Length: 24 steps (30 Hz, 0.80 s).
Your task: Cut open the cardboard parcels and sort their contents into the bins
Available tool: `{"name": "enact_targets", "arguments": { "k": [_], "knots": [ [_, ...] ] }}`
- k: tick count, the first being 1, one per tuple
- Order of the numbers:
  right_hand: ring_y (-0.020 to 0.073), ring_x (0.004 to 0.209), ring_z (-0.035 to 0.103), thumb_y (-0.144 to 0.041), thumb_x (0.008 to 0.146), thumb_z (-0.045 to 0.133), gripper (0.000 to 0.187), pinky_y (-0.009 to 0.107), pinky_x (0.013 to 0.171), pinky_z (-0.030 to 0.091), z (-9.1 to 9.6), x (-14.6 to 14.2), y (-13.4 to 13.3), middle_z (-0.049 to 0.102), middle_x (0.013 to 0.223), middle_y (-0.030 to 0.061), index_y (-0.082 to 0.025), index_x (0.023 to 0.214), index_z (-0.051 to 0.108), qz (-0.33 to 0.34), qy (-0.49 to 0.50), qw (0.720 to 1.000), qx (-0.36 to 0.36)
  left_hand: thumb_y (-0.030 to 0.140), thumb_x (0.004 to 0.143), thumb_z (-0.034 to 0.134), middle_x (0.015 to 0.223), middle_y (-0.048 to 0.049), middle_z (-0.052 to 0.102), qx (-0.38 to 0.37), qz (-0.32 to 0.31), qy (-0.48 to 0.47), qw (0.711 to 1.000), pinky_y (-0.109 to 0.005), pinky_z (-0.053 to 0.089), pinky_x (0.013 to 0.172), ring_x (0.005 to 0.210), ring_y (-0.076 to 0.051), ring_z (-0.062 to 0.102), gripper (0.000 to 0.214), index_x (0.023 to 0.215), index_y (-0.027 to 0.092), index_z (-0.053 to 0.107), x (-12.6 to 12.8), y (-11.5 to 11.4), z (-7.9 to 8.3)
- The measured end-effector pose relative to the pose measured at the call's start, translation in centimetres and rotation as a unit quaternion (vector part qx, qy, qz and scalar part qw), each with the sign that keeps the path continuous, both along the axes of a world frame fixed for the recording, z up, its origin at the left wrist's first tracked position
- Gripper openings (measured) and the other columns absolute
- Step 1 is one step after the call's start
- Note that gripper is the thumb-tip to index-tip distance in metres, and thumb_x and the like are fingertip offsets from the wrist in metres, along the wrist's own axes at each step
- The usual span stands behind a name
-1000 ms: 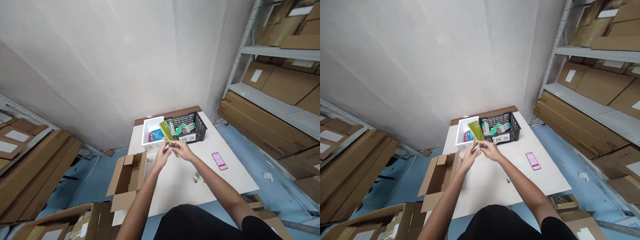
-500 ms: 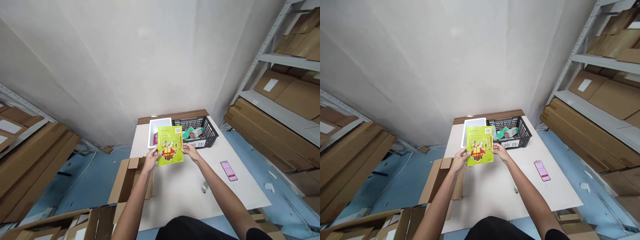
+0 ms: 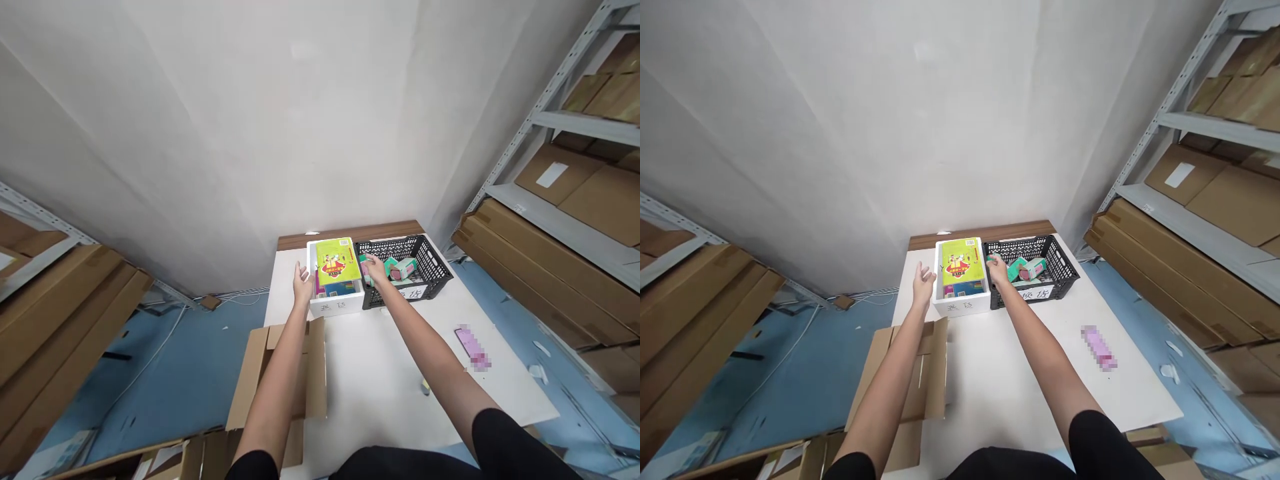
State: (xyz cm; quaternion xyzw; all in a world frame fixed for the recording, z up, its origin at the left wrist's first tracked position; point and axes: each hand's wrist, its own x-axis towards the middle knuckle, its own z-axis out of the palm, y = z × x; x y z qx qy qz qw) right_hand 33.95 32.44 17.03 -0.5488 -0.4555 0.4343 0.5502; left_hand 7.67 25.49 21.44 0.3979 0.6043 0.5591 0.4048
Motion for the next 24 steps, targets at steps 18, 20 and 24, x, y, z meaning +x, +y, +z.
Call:
{"name": "enact_targets", "arguments": {
  "k": [18,20,24],
  "knots": [
    [0.0331,0.156,0.032,-0.021,0.085,0.056,0.066,0.046,0.124,0.032,-22.6,20.0,-33.3,0.042,0.166,0.0114,-0.024,0.152,0.059,0.090,-0.461,0.805,-0.362,0.030,0.075,0.073,0.158,-0.0161,0.051,-0.323,-0.254,0.259,0.874,-0.053,0.036,0.121,0.150,-0.038,0.042,0.060,0.134,0.022,0.064,10.1,-23.5,-24.2],
    [0.0371,0.160,0.020,-0.022,0.084,0.059,0.074,0.051,0.123,0.032,-23.4,22.4,-35.5,0.024,0.175,0.0094,-0.026,0.158,0.051,0.101,-0.468,0.786,-0.391,0.035,0.072,0.074,0.167,-0.0181,0.036,-0.364,-0.258,0.273,0.852,-0.061,0.030,0.123,0.156,-0.045,0.029,0.070,0.139,0.022,0.061,10.0,-25.1,-25.7],
    [0.0437,0.162,0.007,-0.021,0.081,0.062,0.089,0.060,0.118,0.035,-25.4,25.2,-38.2,0.006,0.178,0.0140,-0.022,0.166,0.037,0.118,-0.468,0.777,-0.404,0.038,0.069,0.072,0.176,-0.0232,0.008,-0.431,-0.272,0.311,0.803,-0.073,0.028,0.117,0.159,-0.054,0.005,0.092,0.155,0.020,0.044,10.3,-28.0,-27.8]
  ]
}}
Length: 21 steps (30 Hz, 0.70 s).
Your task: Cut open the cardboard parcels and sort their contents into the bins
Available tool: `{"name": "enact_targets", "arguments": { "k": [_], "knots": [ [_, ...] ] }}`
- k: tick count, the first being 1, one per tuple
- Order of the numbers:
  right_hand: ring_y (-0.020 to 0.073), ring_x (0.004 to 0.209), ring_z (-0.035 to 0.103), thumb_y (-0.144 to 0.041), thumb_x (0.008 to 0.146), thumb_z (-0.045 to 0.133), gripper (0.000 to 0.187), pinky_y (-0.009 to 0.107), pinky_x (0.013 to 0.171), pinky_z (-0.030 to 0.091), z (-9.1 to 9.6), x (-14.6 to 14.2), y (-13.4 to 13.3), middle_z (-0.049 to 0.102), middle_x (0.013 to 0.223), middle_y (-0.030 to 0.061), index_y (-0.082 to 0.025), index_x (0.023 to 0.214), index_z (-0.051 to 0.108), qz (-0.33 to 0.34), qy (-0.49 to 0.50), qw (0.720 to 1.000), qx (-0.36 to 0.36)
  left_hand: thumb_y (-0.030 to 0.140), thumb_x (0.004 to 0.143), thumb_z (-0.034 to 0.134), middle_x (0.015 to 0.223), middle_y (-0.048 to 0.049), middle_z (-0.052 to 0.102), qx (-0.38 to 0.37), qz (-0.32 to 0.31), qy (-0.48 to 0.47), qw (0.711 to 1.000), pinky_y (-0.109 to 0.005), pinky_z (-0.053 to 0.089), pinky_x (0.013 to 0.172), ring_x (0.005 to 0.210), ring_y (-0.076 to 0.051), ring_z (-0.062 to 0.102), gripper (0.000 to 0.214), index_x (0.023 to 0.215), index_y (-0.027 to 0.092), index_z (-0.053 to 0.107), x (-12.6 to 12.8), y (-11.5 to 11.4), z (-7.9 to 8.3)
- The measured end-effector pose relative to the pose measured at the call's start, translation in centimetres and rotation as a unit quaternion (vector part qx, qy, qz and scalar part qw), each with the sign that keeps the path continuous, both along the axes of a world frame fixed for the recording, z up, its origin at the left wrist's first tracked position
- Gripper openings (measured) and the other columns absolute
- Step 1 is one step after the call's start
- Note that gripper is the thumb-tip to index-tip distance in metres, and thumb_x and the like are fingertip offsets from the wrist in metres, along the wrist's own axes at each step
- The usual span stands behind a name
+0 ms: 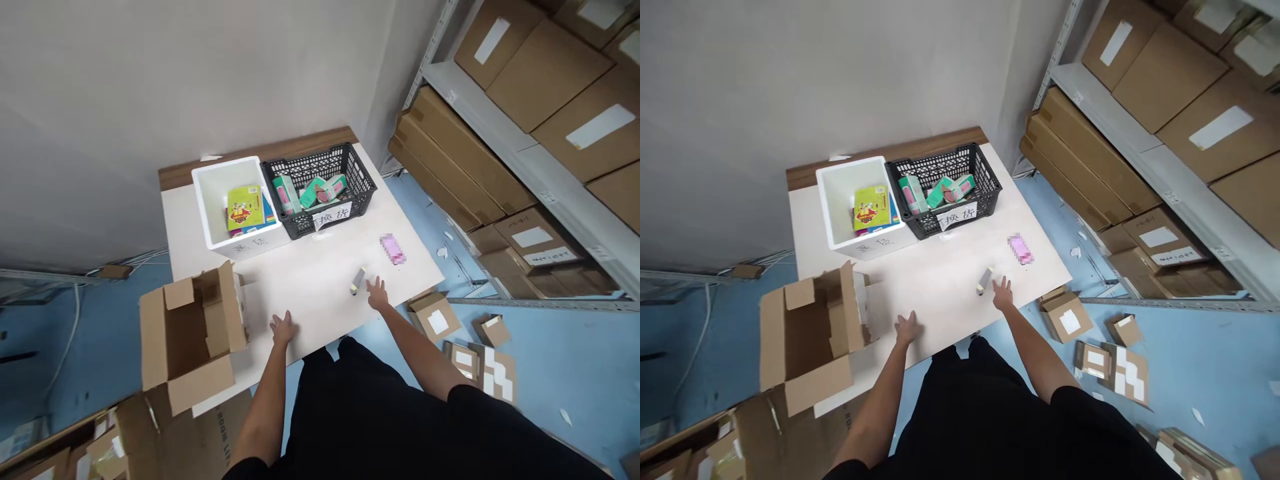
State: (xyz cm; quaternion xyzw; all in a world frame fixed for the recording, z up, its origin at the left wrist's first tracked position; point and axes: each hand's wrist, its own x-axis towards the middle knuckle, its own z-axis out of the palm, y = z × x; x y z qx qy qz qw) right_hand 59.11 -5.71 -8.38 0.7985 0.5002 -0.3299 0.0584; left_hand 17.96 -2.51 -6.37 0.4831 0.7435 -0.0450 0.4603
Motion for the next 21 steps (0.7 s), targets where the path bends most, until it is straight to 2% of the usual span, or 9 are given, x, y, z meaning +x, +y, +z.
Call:
{"name": "enact_targets", "arguments": {
  "k": [2,5,8,12,14,17,19,21],
  "knots": [
    [0.0433,0.162,0.006,-0.019,0.081,0.061,0.088,0.062,0.119,0.032,-0.8,0.6,-0.5,0.008,0.177,0.0148,-0.020,0.165,0.037,0.013,0.016,1.000,0.000,0.036,0.071,0.069,0.176,-0.0257,0.003,-0.016,-0.033,0.014,0.999,-0.074,0.028,0.115,0.159,-0.055,0.000,0.095,0.159,0.017,0.038,0.7,-1.1,-0.5],
    [0.0380,0.163,0.007,-0.017,0.083,0.057,0.085,0.060,0.123,0.028,-1.1,1.1,-0.7,0.016,0.176,0.0139,-0.017,0.165,0.037,0.030,0.048,0.998,0.017,0.032,0.072,0.066,0.174,-0.0299,0.010,-0.004,-0.064,-0.008,0.998,-0.074,0.025,0.118,0.159,-0.053,0.002,0.094,0.158,0.010,0.035,2.4,-2.1,-0.7],
    [0.0344,0.163,0.012,-0.015,0.084,0.055,0.080,0.054,0.127,0.026,0.0,1.0,-0.4,0.027,0.172,0.0155,-0.011,0.162,0.041,0.040,0.084,0.995,0.042,0.025,0.070,0.065,0.171,-0.0301,0.024,0.023,-0.076,-0.049,0.996,-0.065,0.020,0.125,0.161,-0.046,0.009,0.092,0.156,0.005,0.039,4.9,-2.7,-0.3],
    [0.0304,0.160,0.027,-0.020,0.092,0.051,0.063,0.050,0.129,0.025,2.7,-1.5,-0.2,0.044,0.165,0.0139,-0.012,0.155,0.054,0.023,0.171,0.977,0.126,0.018,0.074,0.060,0.168,-0.0179,0.039,0.063,-0.086,-0.120,0.987,-0.051,0.023,0.130,0.161,-0.033,0.025,0.081,0.154,0.013,0.050,9.5,-3.3,0.4],
    [0.0278,0.155,0.039,-0.031,0.096,0.052,0.055,0.047,0.128,0.029,4.0,-4.1,-0.3,0.053,0.159,0.0121,-0.016,0.148,0.063,-0.013,0.253,0.955,0.155,0.016,0.078,0.056,0.165,-0.0135,0.045,0.081,-0.090,-0.155,0.980,-0.046,0.029,0.129,0.158,-0.028,0.033,0.075,0.152,0.016,0.054,12.2,-3.6,0.9],
    [0.0288,0.143,0.054,-0.054,0.092,0.062,0.054,0.047,0.122,0.039,5.6,-8.5,-0.5,0.064,0.147,0.0127,-0.020,0.133,0.074,-0.093,0.389,0.897,0.187,0.017,0.083,0.050,0.160,-0.0110,0.053,0.112,-0.093,-0.248,0.958,-0.046,0.036,0.125,0.153,-0.023,0.043,0.070,0.152,0.017,0.055,15.3,-3.9,2.4],
    [0.0306,0.132,0.064,-0.062,0.083,0.069,0.057,0.048,0.115,0.048,6.7,-11.1,-0.6,0.072,0.135,0.0138,-0.021,0.120,0.079,-0.158,0.445,0.856,0.213,0.019,0.085,0.049,0.157,-0.0107,0.056,0.133,-0.084,-0.340,0.927,-0.049,0.037,0.124,0.151,-0.024,0.046,0.068,0.152,0.017,0.056,15.6,-4.3,4.1],
    [0.0312,0.114,0.072,-0.061,0.073,0.076,0.055,0.048,0.103,0.055,8.0,-13.1,-0.3,0.080,0.115,0.0133,-0.020,0.108,0.081,-0.214,0.471,0.826,0.225,0.021,0.084,0.053,0.157,-0.0094,0.056,0.155,-0.082,-0.399,0.900,-0.052,0.034,0.126,0.153,-0.026,0.043,0.064,0.147,0.019,0.062,14.1,-4.8,6.1]
  ]
}}
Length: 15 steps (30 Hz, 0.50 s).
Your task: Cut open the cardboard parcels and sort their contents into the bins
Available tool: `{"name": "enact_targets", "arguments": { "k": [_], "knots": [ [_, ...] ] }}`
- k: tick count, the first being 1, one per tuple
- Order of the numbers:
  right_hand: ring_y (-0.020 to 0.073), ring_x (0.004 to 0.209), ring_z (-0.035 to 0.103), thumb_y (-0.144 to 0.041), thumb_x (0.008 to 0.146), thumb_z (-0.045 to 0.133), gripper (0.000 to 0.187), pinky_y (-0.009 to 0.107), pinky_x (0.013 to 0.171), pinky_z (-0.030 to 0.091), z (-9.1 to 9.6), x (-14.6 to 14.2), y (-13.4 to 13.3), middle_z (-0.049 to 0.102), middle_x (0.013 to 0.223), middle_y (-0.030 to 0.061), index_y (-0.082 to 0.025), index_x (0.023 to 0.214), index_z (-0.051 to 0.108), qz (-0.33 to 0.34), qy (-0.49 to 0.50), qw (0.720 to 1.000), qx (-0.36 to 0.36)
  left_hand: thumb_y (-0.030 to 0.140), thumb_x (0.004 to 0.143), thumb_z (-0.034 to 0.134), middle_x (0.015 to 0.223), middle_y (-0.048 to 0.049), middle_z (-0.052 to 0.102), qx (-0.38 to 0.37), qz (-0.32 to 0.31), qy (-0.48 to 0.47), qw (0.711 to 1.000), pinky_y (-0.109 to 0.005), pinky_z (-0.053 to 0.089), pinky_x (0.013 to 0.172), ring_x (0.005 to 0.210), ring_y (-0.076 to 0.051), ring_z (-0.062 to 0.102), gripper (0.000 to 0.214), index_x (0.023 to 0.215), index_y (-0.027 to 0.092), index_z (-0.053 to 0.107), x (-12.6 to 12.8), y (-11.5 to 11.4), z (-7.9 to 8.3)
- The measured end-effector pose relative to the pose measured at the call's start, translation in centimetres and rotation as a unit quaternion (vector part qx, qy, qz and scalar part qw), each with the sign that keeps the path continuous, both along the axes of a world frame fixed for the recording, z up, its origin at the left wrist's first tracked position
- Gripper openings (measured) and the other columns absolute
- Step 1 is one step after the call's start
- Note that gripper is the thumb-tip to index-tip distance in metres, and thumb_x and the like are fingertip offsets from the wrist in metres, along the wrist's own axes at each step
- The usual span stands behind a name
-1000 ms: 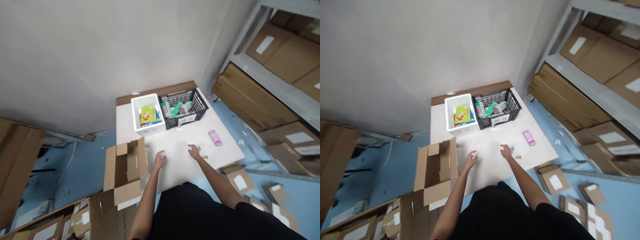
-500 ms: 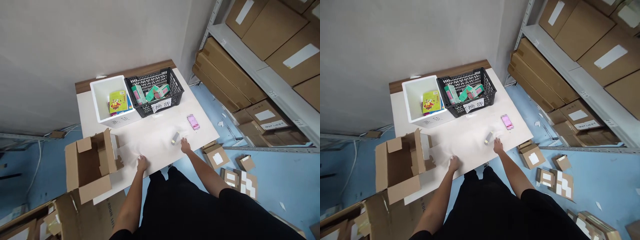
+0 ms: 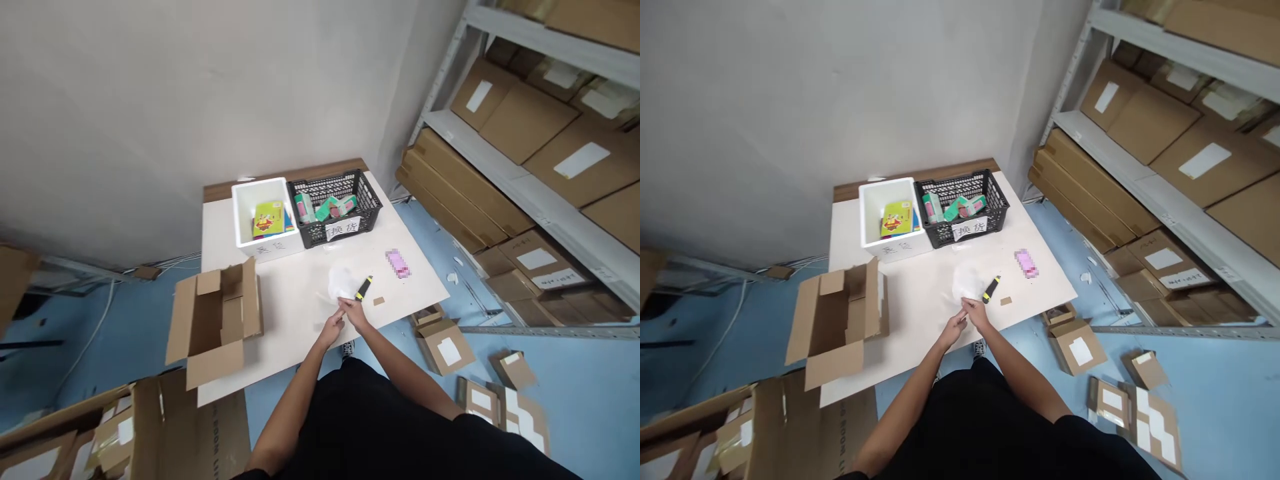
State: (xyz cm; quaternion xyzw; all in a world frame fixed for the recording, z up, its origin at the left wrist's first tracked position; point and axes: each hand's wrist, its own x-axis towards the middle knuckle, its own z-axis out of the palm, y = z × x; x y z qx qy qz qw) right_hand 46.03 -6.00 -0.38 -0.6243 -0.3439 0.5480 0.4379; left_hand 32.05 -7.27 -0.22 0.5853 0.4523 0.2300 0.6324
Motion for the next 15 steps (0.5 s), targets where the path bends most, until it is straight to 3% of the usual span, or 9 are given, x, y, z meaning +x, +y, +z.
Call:
{"name": "enact_targets", "arguments": {
  "k": [3,6,9,11,13,15],
  "knots": [
    [0.0264,0.080,0.074,-0.049,0.059,0.083,0.047,0.042,0.081,0.060,2.4,-2.9,1.2,0.078,0.077,0.0051,-0.018,0.095,0.080,0.006,0.030,0.999,-0.013,0.023,0.083,0.060,0.158,-0.0071,0.055,0.041,0.001,-0.020,0.999,-0.050,0.031,0.128,0.155,-0.027,0.039,0.053,0.135,0.024,0.073,-5.2,-1.2,3.3],
    [0.0200,0.063,0.065,-0.043,0.059,0.080,0.036,0.035,0.068,0.057,5.7,-7.0,3.1,0.064,0.058,-0.0031,-0.019,0.086,0.077,0.048,-0.009,0.999,0.019,0.030,0.088,0.063,0.145,-0.0103,0.067,0.068,0.070,-0.013,0.995,-0.049,0.049,0.114,0.138,-0.029,0.059,0.045,0.131,0.026,0.074,-12.6,-2.3,6.3],
    [0.0215,0.074,0.066,-0.044,0.072,0.071,0.029,0.034,0.071,0.057,10.2,-12.9,4.4,0.069,0.073,0.0015,-0.022,0.091,0.077,0.040,-0.088,0.988,0.122,0.038,0.090,0.066,0.128,-0.0111,0.075,0.118,0.239,0.070,0.961,-0.048,0.053,0.108,0.122,-0.030,0.067,0.037,0.124,0.028,0.077,-21.6,-2.8,8.1],
    [0.0244,0.093,0.069,-0.044,0.082,0.067,0.027,0.036,0.082,0.059,13.3,-17.3,4.8,0.075,0.097,0.0075,-0.023,0.097,0.077,0.046,-0.121,0.968,0.214,0.038,0.086,0.072,0.135,-0.0122,0.070,0.163,0.314,0.174,0.919,-0.049,0.040,0.121,0.138,-0.033,0.056,0.038,0.122,0.028,0.077,-27.9,-2.9,8.4],
    [0.0262,0.108,0.067,-0.041,0.090,0.064,0.025,0.039,0.094,0.057,15.5,-21.8,5.0,0.073,0.113,0.0100,-0.025,0.104,0.077,0.066,-0.134,0.947,0.286,0.039,0.076,0.081,0.153,-0.0148,0.057,0.160,0.312,0.300,0.887,-0.053,0.026,0.128,0.154,-0.039,0.034,0.060,0.133,0.024,0.071,-33.2,-3.0,7.9],
    [0.0271,0.117,0.065,-0.036,0.095,0.061,0.024,0.042,0.104,0.054,16.3,-26.2,5.3,0.071,0.121,0.0106,-0.026,0.110,0.076,0.089,-0.138,0.927,0.336,0.042,0.067,0.088,0.165,-0.0191,0.041,0.125,0.265,0.392,0.872,-0.058,0.019,0.128,0.160,-0.046,0.018,0.083,0.143,0.019,0.063,-36.9,-3.3,6.9]
  ]
}}
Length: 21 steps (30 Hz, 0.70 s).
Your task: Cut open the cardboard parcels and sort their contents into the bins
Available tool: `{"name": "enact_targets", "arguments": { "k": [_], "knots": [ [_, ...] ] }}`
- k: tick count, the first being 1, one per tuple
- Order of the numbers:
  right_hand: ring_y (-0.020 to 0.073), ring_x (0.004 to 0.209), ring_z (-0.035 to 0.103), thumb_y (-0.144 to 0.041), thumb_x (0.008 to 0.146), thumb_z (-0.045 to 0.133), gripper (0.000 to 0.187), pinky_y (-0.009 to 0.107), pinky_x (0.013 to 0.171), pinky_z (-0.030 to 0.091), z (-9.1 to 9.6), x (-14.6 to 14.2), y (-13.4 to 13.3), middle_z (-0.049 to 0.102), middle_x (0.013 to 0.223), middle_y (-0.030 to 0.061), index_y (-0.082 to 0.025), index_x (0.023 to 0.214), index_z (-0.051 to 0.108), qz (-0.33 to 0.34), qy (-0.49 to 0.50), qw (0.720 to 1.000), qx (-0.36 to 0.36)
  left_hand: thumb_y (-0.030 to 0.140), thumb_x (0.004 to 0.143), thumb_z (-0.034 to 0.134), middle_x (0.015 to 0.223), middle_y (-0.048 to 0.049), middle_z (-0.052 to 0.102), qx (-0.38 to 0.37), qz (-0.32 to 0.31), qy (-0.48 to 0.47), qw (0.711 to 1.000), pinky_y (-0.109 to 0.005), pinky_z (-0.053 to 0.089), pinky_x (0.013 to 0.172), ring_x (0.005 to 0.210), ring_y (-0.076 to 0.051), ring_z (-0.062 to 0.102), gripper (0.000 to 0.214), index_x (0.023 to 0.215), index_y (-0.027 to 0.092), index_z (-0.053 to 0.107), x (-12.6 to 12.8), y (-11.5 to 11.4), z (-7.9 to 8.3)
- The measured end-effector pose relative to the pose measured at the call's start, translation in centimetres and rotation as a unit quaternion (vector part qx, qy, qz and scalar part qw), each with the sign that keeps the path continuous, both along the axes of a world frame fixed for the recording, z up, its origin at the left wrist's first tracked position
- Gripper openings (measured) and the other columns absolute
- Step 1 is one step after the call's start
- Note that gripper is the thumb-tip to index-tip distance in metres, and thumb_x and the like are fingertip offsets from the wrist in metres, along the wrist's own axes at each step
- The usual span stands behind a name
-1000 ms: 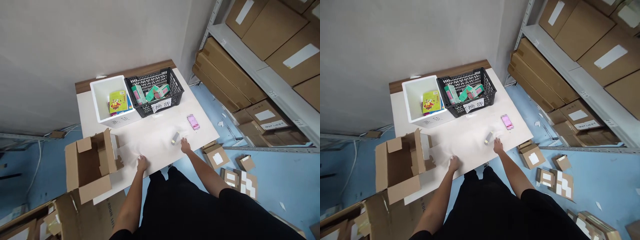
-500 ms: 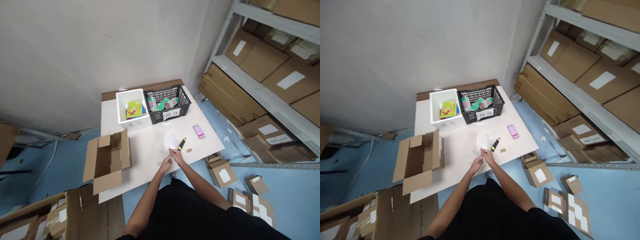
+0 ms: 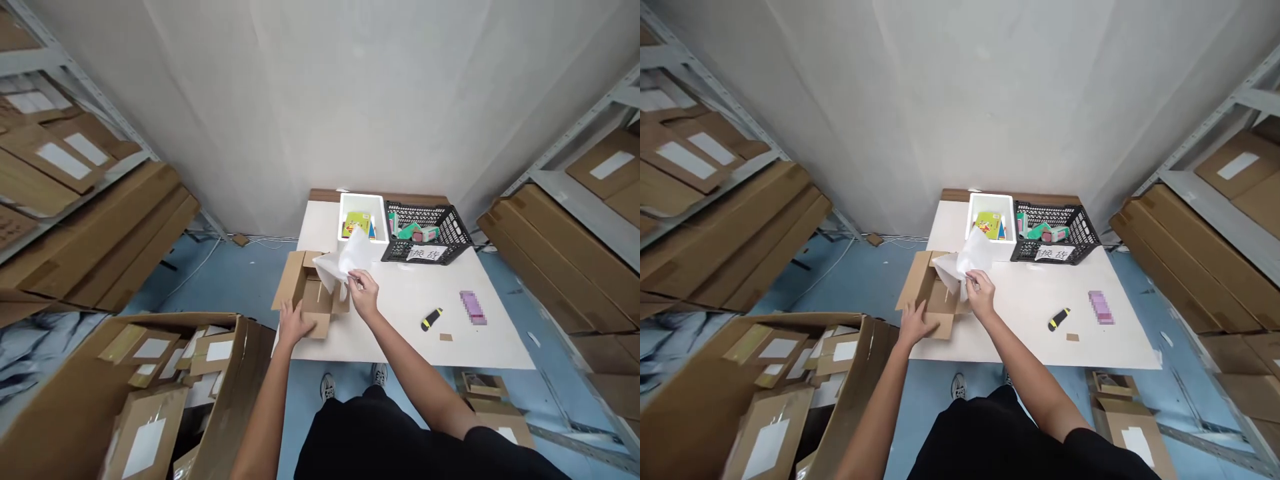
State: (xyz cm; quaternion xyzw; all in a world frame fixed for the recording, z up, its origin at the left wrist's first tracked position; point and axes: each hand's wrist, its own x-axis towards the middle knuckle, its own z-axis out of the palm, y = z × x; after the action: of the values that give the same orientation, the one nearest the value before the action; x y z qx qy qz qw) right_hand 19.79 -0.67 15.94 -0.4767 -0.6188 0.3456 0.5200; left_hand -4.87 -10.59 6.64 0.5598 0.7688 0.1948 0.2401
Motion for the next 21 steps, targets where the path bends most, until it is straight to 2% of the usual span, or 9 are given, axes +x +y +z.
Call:
{"name": "enact_targets", "arguments": {
  "k": [2,4,7,9,11,13,15,18,21],
  "knots": [
    [0.0277,0.123,0.063,-0.031,0.096,0.058,0.025,0.044,0.109,0.050,-0.8,-4.1,0.6,0.071,0.125,0.0110,-0.027,0.114,0.076,0.035,-0.026,0.999,0.023,0.043,0.064,0.090,0.170,-0.0224,0.031,-0.049,-0.036,0.033,0.998,-0.058,0.022,0.126,0.159,-0.048,0.018,0.091,0.146,0.017,0.059,-1.7,-0.6,-1.1],
    [0.0282,0.125,0.063,-0.027,0.096,0.056,0.029,0.045,0.111,0.049,-2.7,-7.4,1.1,0.071,0.127,0.0111,-0.026,0.117,0.076,0.092,-0.102,0.990,-0.005,0.040,0.069,0.087,0.170,-0.0228,0.028,-0.056,-0.073,0.048,0.995,-0.052,0.030,0.123,0.156,-0.045,0.027,0.085,0.146,0.017,0.059,-1.8,-1.4,-2.0],
    [0.0312,0.119,0.066,-0.021,0.085,0.064,0.031,0.045,0.108,0.050,-6.3,-10.3,0.5,0.076,0.118,0.0112,-0.021,0.112,0.078,0.188,-0.231,0.950,-0.097,0.032,0.078,0.080,0.162,-0.0199,0.041,-0.044,-0.093,0.073,0.992,-0.049,0.039,0.115,0.148,-0.040,0.042,0.068,0.142,0.021,0.063,-0.2,-2.9,-2.8],
    [0.0347,0.120,0.066,-0.016,0.076,0.070,0.032,0.046,0.108,0.049,-8.5,-10.5,-0.9,0.077,0.116,0.0130,-0.018,0.106,0.080,0.220,-0.263,0.930,-0.128,0.028,0.079,0.079,0.153,-0.0166,0.050,-0.033,-0.094,0.077,0.992,-0.048,0.042,0.112,0.142,-0.037,0.047,0.056,0.134,0.024,0.069,1.0,-3.9,-3.1],
    [0.0373,0.134,0.059,-0.014,0.074,0.070,0.036,0.049,0.115,0.044,-10.3,-9.3,-2.8,0.071,0.132,0.0165,-0.016,0.109,0.080,0.225,-0.289,0.921,-0.131,0.026,0.078,0.080,0.147,-0.0142,0.054,-0.015,-0.083,0.069,0.994,-0.048,0.042,0.112,0.139,-0.036,0.049,0.045,0.122,0.025,0.074,1.8,-4.6,-3.6],
    [0.0363,0.151,0.041,-0.014,0.080,0.065,0.043,0.054,0.123,0.034,-11.7,-7.3,-4.6,0.057,0.154,0.0158,-0.018,0.122,0.076,0.194,-0.356,0.908,-0.103,0.023,0.077,0.079,0.147,-0.0131,0.053,-0.002,-0.057,0.044,0.997,-0.047,0.043,0.112,0.141,-0.036,0.048,0.036,0.112,0.024,0.076,2.2,-4.9,-4.1],
    [0.0369,0.159,0.024,-0.017,0.084,0.066,0.048,0.057,0.126,0.026,-12.8,-4.8,-6.0,0.040,0.167,0.0159,-0.018,0.131,0.072,0.163,-0.408,0.895,-0.078,0.020,0.079,0.075,0.155,-0.0109,0.048,0.000,-0.037,0.000,0.999,-0.044,0.047,0.108,0.142,-0.035,0.049,0.030,0.109,0.025,0.074,2.4,-5.0,-4.5],
    [0.0404,0.161,0.014,-0.030,0.087,0.073,0.049,0.061,0.126,0.022,-13.2,-1.0,-7.2,0.024,0.174,0.0168,-0.019,0.134,0.070,0.142,-0.447,0.877,-0.104,0.016,0.086,0.064,0.167,-0.0053,0.038,-0.003,-0.049,-0.050,0.998,-0.041,0.052,0.102,0.142,-0.032,0.052,0.023,0.105,0.027,0.071,3.2,-5.0,-4.7],
    [0.0421,0.161,0.013,-0.045,0.090,0.076,0.045,0.065,0.125,0.020,-12.3,2.9,-8.2,0.021,0.175,0.0151,-0.021,0.128,0.074,0.134,-0.443,0.875,-0.145,0.014,0.087,0.061,0.167,-0.0017,0.040,0.017,-0.080,-0.061,0.995,-0.046,0.049,0.109,0.149,-0.033,0.044,0.023,0.101,0.029,0.072,4.6,-5.1,-4.0]
  ]
}}
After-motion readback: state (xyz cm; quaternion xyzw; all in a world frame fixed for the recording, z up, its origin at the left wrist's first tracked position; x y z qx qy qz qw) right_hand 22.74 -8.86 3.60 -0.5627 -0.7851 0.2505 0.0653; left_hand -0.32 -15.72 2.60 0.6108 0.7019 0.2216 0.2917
